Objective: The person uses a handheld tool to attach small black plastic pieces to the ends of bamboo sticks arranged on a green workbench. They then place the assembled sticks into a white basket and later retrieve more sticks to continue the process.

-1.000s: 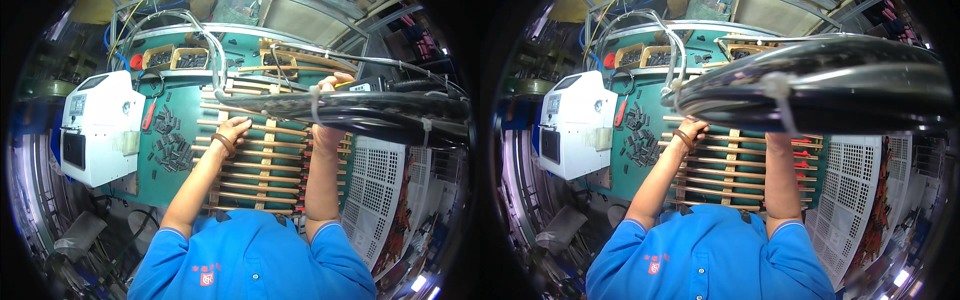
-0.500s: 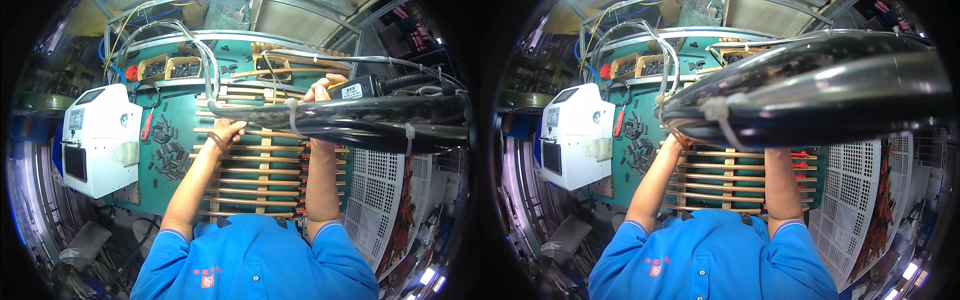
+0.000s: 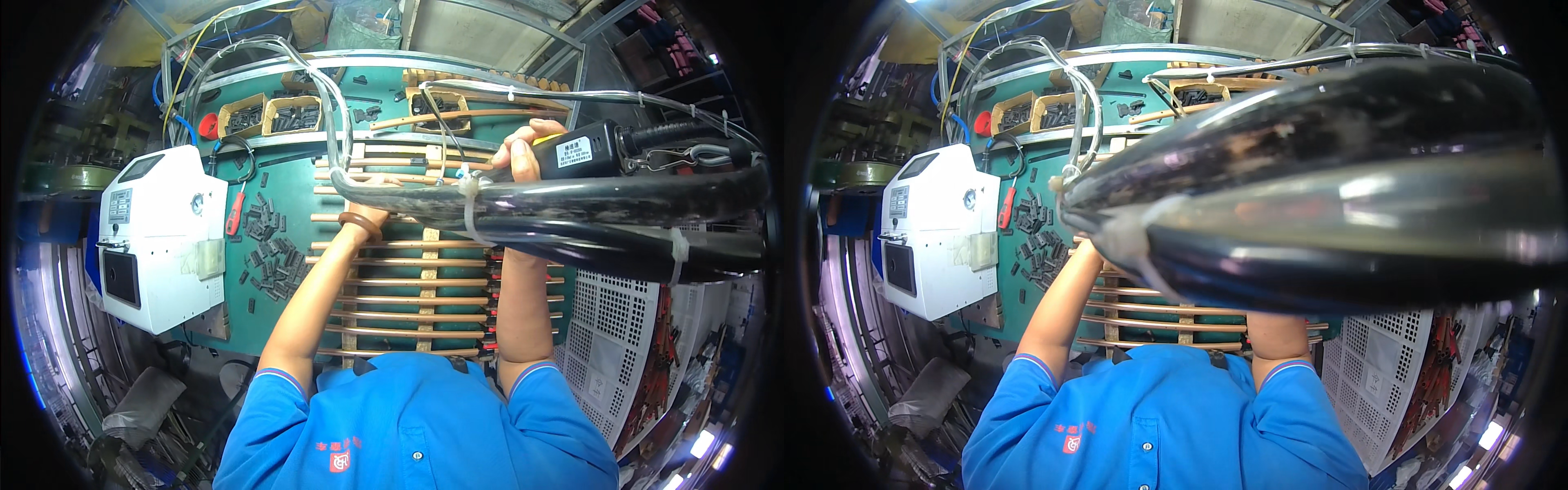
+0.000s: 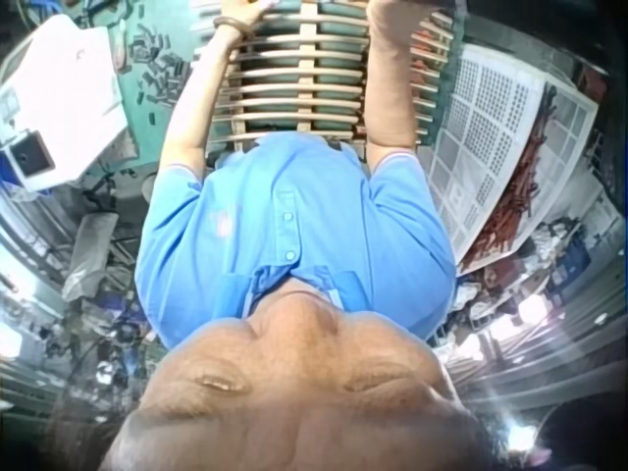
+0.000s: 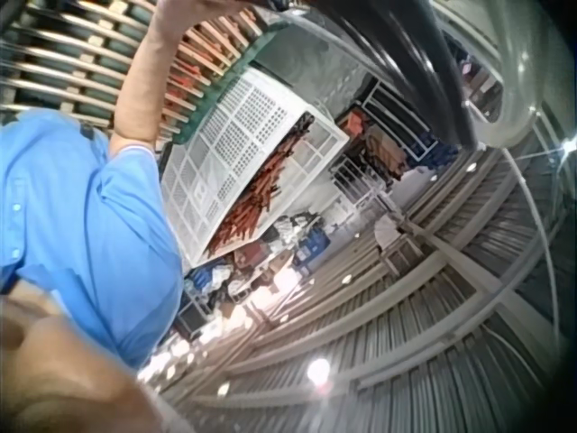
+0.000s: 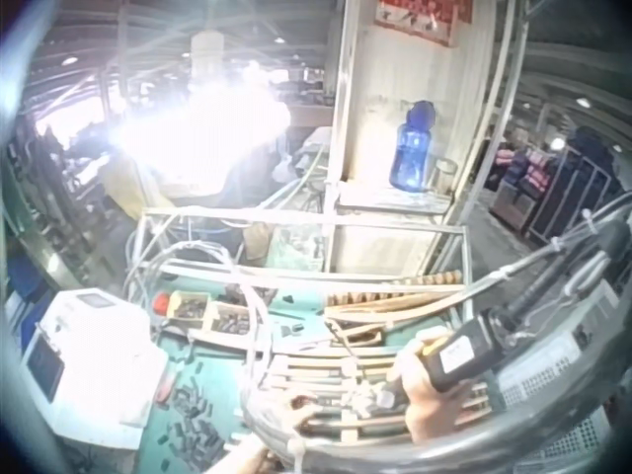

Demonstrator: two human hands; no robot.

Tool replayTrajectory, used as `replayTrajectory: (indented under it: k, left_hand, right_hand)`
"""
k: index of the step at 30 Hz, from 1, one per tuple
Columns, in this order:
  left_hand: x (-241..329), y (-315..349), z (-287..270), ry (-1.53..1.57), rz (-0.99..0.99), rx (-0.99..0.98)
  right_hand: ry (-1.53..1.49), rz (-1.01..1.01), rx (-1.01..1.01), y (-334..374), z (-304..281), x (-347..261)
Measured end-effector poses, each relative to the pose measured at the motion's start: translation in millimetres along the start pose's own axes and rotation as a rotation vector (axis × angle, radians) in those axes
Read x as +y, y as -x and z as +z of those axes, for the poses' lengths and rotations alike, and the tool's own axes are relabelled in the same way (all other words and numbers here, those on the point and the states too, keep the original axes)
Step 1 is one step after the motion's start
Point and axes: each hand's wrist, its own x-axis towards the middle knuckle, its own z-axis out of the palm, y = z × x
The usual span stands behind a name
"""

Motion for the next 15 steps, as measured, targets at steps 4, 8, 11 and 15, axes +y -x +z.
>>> replayTrajectory:
  k: [4, 8, 11, 15]
  left_hand:
    - [3.9, -15.5, 7.9, -0.356, 0.209, 0.013]
    - [3.0, -15.9, 22.5, -0.421, 0.337, 0.186]
    - [3.6, -16.2, 24.0, -0.362, 0.300, 0.105]
    - [15.6, -22.2, 16.6, -0.422, 0.060, -0.080]
  right_hand:
    - [0.017, -0.078, -0.019, -7.7, 2.4, 7.0]
    - [0.033, -0.121, -0.031, -17.8, 11.4, 14.0]
    - [0.049, -0.043, 0.039, -14.6, 18.5, 18.3]
    - [0.079, -0.044, 0.074, -11.5, 18.9, 38.7]
